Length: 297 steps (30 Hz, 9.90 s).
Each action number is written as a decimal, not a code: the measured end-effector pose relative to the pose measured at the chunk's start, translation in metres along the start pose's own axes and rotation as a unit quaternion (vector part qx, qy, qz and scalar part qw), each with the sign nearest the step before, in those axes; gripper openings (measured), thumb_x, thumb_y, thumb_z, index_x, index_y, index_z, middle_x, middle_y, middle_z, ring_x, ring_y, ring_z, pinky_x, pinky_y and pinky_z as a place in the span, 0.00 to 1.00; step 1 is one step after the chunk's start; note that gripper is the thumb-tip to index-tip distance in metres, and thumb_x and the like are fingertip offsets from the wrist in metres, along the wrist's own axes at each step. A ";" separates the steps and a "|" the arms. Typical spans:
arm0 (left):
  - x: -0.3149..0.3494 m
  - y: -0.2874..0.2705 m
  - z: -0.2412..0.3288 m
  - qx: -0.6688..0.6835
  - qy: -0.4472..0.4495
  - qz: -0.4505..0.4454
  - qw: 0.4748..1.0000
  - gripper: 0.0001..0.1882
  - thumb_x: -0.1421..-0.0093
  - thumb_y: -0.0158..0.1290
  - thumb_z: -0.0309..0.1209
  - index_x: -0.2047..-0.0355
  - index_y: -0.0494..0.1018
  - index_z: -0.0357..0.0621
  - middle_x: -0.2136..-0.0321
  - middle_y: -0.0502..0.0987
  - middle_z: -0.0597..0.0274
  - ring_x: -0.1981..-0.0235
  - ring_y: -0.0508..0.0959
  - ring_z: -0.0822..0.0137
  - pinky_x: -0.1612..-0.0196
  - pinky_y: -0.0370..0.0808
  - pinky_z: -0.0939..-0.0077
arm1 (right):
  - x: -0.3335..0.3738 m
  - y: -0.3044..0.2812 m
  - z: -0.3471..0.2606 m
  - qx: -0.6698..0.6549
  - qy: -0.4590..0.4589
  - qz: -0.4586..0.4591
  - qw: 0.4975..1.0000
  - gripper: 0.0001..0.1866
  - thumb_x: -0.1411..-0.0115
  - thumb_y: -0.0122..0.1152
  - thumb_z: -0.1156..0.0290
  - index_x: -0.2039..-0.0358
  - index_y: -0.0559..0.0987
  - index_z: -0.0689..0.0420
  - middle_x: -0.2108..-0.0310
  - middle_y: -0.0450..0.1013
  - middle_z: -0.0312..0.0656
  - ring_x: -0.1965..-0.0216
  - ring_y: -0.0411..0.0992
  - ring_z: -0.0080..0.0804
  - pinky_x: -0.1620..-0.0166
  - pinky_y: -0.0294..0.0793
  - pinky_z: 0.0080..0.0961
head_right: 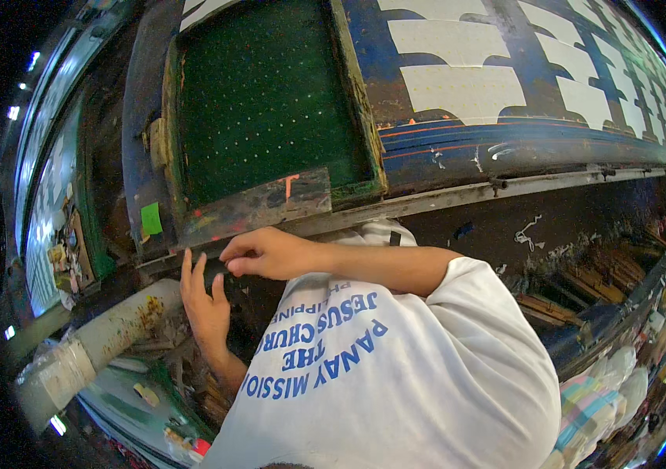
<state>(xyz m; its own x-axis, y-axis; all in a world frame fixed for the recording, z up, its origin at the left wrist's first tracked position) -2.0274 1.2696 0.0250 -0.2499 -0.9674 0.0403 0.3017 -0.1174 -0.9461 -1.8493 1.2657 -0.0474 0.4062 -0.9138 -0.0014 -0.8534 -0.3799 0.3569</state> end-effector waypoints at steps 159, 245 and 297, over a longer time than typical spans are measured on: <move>-0.053 0.194 0.241 0.074 0.098 -0.010 0.992 0.05 0.37 0.61 0.21 0.61 0.81 0.37 0.52 0.81 0.55 0.57 0.86 0.48 0.54 0.83 0.52 | 0.333 -0.201 -0.026 0.318 0.135 0.237 0.908 0.12 0.30 0.68 0.68 0.54 0.86 0.63 0.62 0.85 0.49 0.64 0.83 0.37 0.59 0.81 0.33; -0.133 0.215 0.262 -0.010 -0.021 -0.004 1.000 0.15 0.38 0.59 0.38 0.67 0.84 0.36 0.64 0.85 0.43 0.61 0.86 0.41 0.56 0.82 0.48 | 0.265 -0.232 -0.036 0.329 0.025 0.105 0.938 0.09 0.32 0.68 0.70 0.57 0.85 0.63 0.61 0.82 0.54 0.62 0.82 0.48 0.58 0.80 0.39; -0.126 0.217 0.322 -0.159 0.062 0.062 0.983 0.07 0.39 0.61 0.22 0.63 0.84 0.30 0.47 0.72 0.48 0.52 0.83 0.50 0.57 0.88 0.57 | 0.320 -0.231 -0.033 0.363 0.052 0.054 0.929 0.10 0.31 0.69 0.69 0.55 0.86 0.62 0.63 0.83 0.47 0.66 0.81 0.36 0.60 0.80 0.32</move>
<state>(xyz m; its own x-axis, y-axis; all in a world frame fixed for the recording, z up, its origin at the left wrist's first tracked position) -1.6342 1.2934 -0.0820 -0.3446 -0.9331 -0.1030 0.0394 0.0952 -0.9947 -1.5112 1.0660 -0.0994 0.3032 -0.9474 0.1024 -0.8703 -0.3191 -0.3752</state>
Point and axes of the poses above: each hand's wrist, its own x-axis away from the middle knuckle, its own y-axis out of the palm, z = x × y, the point moved 6 cm from there along -x, towards the middle knuckle
